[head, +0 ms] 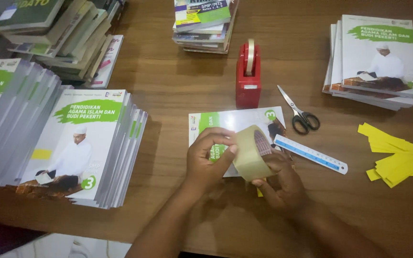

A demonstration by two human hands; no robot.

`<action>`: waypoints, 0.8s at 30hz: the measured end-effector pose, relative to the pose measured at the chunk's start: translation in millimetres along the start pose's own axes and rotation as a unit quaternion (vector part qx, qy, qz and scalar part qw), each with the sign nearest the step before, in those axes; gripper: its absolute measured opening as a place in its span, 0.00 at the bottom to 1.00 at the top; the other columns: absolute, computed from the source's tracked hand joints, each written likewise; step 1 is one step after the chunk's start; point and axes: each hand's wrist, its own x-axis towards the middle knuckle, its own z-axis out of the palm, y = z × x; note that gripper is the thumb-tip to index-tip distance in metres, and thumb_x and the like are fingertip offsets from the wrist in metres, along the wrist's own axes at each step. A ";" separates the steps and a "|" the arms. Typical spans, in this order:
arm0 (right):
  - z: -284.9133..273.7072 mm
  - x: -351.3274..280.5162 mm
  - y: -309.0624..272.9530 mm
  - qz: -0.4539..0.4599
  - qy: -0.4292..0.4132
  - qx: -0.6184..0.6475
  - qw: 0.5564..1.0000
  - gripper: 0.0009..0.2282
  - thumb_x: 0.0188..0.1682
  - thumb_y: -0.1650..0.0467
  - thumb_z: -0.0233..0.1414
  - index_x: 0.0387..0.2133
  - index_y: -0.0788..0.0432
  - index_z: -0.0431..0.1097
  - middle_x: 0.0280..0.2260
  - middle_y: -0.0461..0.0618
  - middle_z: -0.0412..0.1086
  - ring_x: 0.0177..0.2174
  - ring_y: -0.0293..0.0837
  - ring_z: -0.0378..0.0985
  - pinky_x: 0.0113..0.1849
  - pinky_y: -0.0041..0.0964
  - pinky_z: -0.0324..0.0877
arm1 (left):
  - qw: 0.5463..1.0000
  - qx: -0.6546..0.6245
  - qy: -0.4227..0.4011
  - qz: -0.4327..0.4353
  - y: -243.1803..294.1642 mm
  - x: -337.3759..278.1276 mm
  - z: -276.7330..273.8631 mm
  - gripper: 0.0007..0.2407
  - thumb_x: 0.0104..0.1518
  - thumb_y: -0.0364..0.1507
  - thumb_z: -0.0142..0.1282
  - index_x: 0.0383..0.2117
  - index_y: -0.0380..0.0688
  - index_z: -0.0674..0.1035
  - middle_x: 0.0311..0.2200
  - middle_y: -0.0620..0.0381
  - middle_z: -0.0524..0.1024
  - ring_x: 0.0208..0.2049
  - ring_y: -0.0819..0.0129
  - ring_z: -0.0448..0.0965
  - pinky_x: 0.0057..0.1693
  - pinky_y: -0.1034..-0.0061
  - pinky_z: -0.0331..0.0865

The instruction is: Apply a yellow label strip to the back cover of a textbook using a ruler for alignment and clear tape to secure it.

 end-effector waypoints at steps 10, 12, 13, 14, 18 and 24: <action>-3.8 4.0 -7.2 -0.006 -0.002 -0.008 1.000 0.14 0.50 0.64 0.56 0.45 0.58 0.66 0.44 0.53 0.73 0.46 0.51 0.74 0.50 0.46 0.64 | 0.998 0.058 -0.020 0.003 3.9 5.8 -8.5 0.05 0.58 0.34 0.58 0.29 0.49 0.81 0.39 0.57 0.81 0.43 0.68 0.81 0.51 0.71 0.74; -5.4 5.6 -11.7 0.008 -0.018 -0.012 1.000 0.15 0.50 0.64 0.56 0.47 0.56 0.66 0.44 0.51 0.74 0.47 0.50 0.74 0.53 0.48 0.60 | 0.997 0.068 -0.035 0.006 8.7 6.2 -10.9 0.05 0.58 0.33 0.58 0.30 0.49 0.81 0.39 0.59 0.81 0.43 0.69 0.82 0.52 0.72 0.75; -5.2 7.4 -11.8 0.009 -0.017 -0.013 1.000 0.15 0.50 0.64 0.56 0.47 0.56 0.66 0.44 0.51 0.74 0.47 0.50 0.74 0.53 0.48 0.60 | 0.997 0.068 -0.036 0.006 7.6 6.5 -11.1 0.05 0.58 0.33 0.58 0.30 0.49 0.81 0.39 0.59 0.81 0.43 0.69 0.82 0.52 0.72 0.75; -5.2 9.3 -12.0 -0.009 -0.013 -0.015 1.000 0.14 0.51 0.64 0.55 0.46 0.56 0.66 0.44 0.50 0.74 0.45 0.50 0.74 0.51 0.47 0.60 | 0.996 0.074 -0.037 0.016 6.5 6.9 -11.1 0.04 0.58 0.33 0.58 0.30 0.49 0.81 0.38 0.59 0.81 0.42 0.68 0.82 0.51 0.72 0.75; -4.6 5.9 -2.7 -0.026 -0.012 -0.038 0.999 0.15 0.50 0.63 0.55 0.45 0.58 0.66 0.44 0.53 0.73 0.44 0.52 0.74 0.53 0.49 0.61 | 0.995 0.068 -0.033 0.068 -0.5 8.8 -9.1 0.04 0.59 0.30 0.57 0.29 0.46 0.81 0.34 0.57 0.82 0.39 0.66 0.81 0.50 0.72 0.73; -7.1 11.3 -13.0 0.004 -0.014 -0.034 0.999 0.17 0.50 0.59 0.53 0.42 0.60 0.70 0.41 0.52 0.73 0.42 0.51 0.74 0.50 0.46 0.63 | 0.996 0.083 -0.024 0.005 -0.9 4.3 -5.7 0.05 0.58 0.33 0.58 0.30 0.48 0.82 0.35 0.60 0.82 0.41 0.68 0.83 0.51 0.73 0.75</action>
